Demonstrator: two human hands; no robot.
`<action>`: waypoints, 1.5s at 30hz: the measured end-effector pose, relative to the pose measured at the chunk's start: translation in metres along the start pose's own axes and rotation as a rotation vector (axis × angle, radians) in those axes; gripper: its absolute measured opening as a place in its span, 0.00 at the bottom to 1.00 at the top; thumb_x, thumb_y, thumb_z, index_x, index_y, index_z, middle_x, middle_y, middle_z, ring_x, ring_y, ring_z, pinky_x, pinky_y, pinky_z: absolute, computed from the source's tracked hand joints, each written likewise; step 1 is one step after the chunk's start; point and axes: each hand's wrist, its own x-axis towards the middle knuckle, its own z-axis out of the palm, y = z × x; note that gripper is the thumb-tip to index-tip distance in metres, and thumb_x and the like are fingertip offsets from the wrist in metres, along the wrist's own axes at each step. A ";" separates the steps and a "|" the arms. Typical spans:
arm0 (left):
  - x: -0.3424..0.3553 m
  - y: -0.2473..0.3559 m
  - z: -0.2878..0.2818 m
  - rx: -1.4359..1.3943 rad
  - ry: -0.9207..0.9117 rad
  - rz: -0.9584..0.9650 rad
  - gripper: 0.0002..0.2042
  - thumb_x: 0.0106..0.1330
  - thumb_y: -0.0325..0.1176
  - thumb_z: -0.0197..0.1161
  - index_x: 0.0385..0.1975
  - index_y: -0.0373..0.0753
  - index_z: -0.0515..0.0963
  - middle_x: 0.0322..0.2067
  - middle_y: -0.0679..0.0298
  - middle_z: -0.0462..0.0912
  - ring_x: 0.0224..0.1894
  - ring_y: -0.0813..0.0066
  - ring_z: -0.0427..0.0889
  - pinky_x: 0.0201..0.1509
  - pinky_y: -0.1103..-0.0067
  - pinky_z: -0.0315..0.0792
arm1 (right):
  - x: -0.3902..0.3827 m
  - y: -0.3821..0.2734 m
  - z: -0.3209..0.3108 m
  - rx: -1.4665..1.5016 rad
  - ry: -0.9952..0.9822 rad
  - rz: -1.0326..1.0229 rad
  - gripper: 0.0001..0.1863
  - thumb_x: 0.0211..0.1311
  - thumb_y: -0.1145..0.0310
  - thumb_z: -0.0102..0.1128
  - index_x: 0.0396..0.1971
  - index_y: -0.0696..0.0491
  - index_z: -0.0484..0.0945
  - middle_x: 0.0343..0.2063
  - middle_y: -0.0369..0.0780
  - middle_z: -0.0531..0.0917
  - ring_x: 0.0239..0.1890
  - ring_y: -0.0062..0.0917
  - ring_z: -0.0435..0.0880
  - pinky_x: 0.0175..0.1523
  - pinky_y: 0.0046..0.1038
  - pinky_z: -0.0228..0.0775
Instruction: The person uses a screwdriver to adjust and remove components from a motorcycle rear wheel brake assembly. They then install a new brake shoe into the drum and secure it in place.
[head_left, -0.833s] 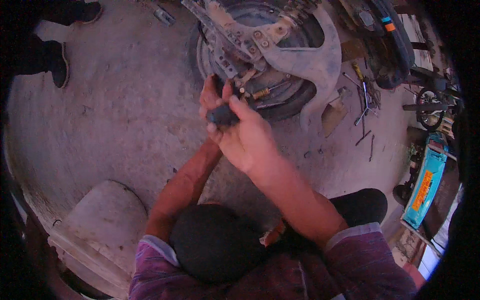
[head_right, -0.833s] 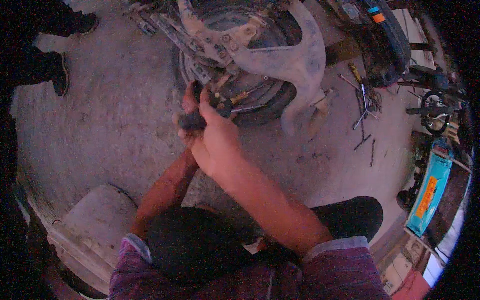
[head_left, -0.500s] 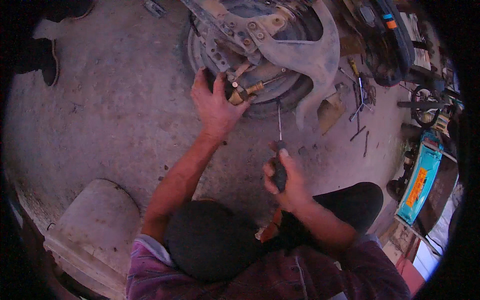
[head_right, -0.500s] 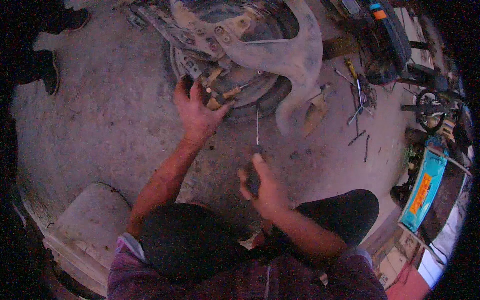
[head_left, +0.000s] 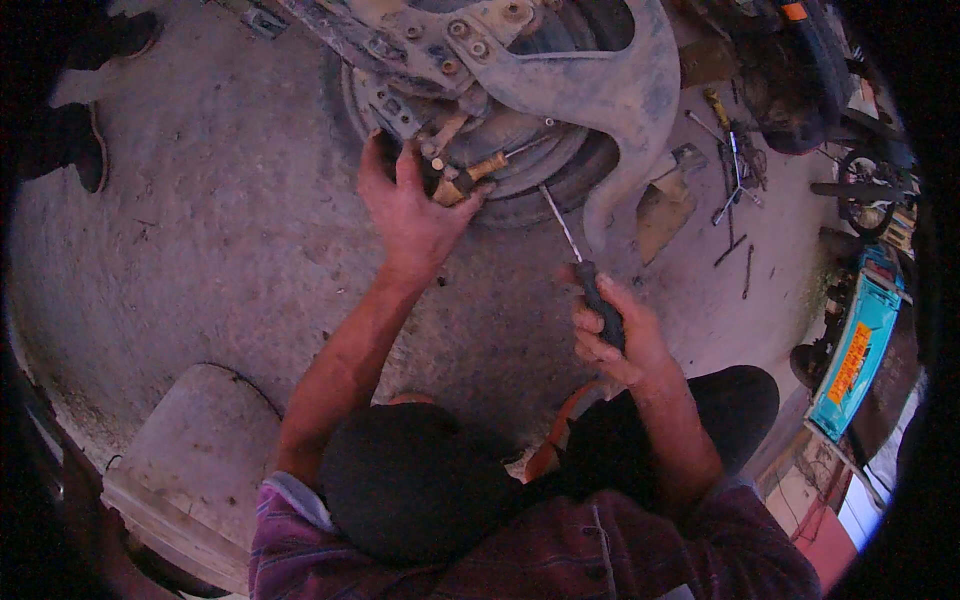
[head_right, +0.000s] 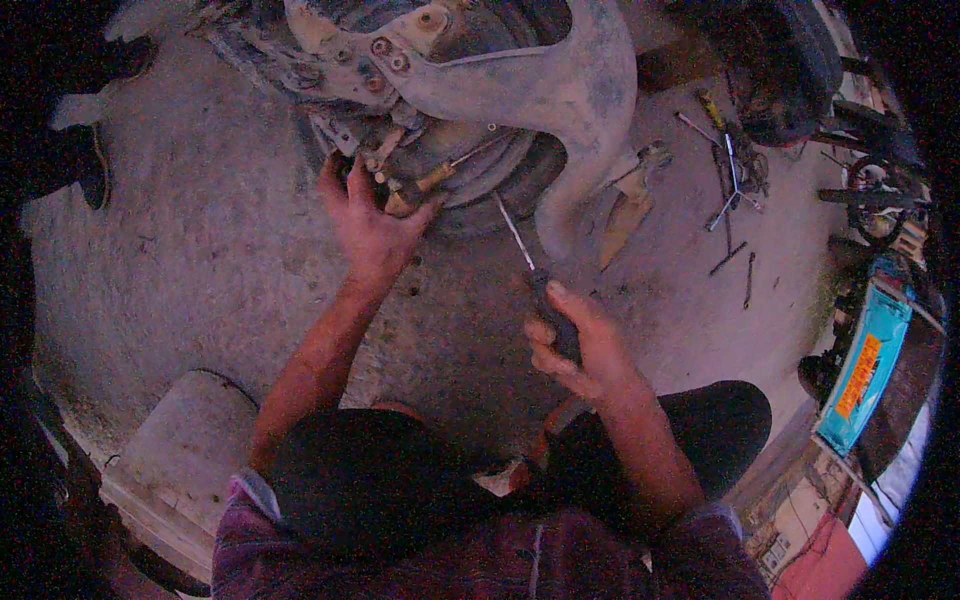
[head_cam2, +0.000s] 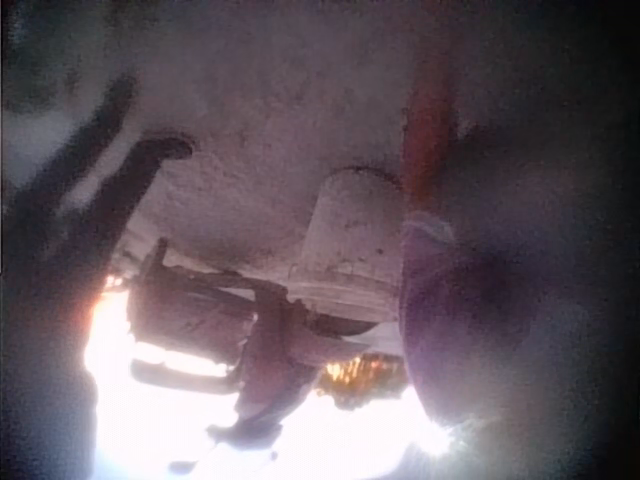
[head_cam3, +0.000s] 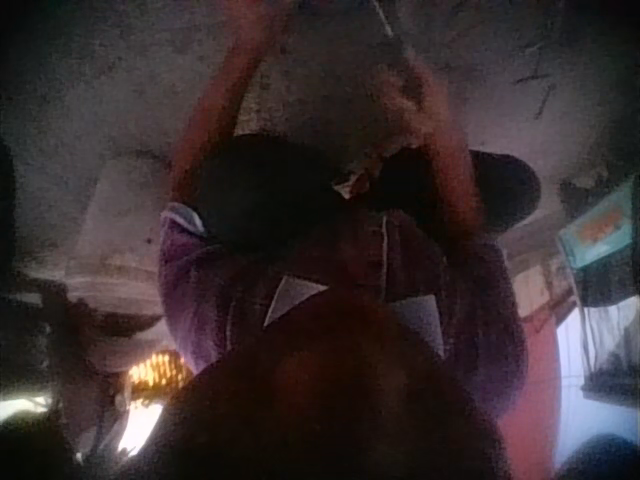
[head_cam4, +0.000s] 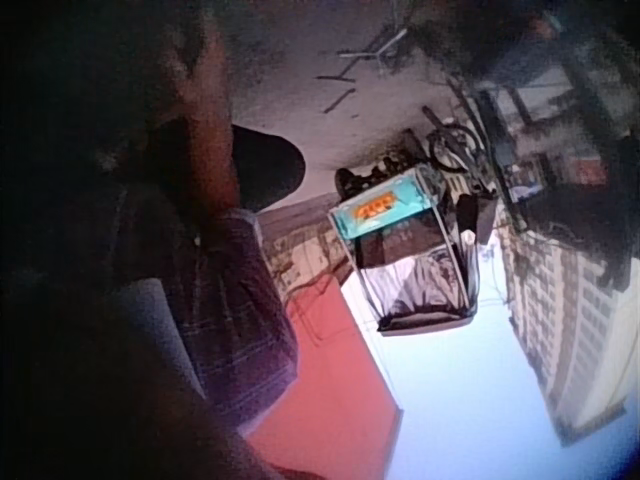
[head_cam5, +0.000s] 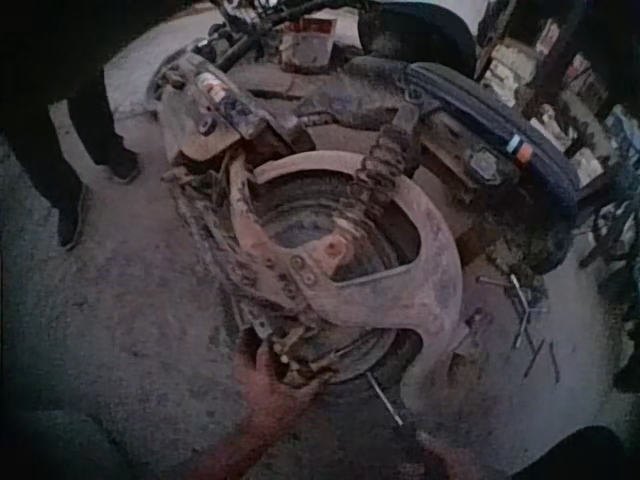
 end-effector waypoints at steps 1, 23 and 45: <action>0.001 -0.001 0.001 -0.001 -0.002 0.007 0.49 0.35 0.46 0.88 0.61 0.36 0.73 0.67 0.35 0.62 0.67 0.36 0.64 0.70 0.52 0.61 | 0.002 -0.005 0.000 0.010 -0.016 0.005 0.26 0.81 0.51 0.44 0.67 0.53 0.69 0.22 0.30 0.71 0.12 0.14 0.64 0.22 0.19 0.57; -0.004 0.003 0.001 0.034 0.010 0.031 0.51 0.36 0.47 0.88 0.64 0.35 0.69 0.67 0.34 0.61 0.67 0.34 0.64 0.69 0.51 0.62 | -0.005 -0.005 0.121 0.068 0.106 0.007 0.21 0.79 0.52 0.50 0.58 0.53 0.73 0.27 0.33 0.73 0.22 0.25 0.71 0.26 0.26 0.62; -0.004 -0.043 0.017 0.129 0.036 0.209 0.46 0.39 0.45 0.85 0.63 0.37 0.72 0.69 0.34 0.62 0.68 0.35 0.65 0.70 0.51 0.62 | 0.088 -0.005 0.197 0.392 -0.211 -0.237 0.21 0.79 0.49 0.50 0.54 0.52 0.75 0.45 0.43 0.84 0.49 0.38 0.83 0.54 0.43 0.77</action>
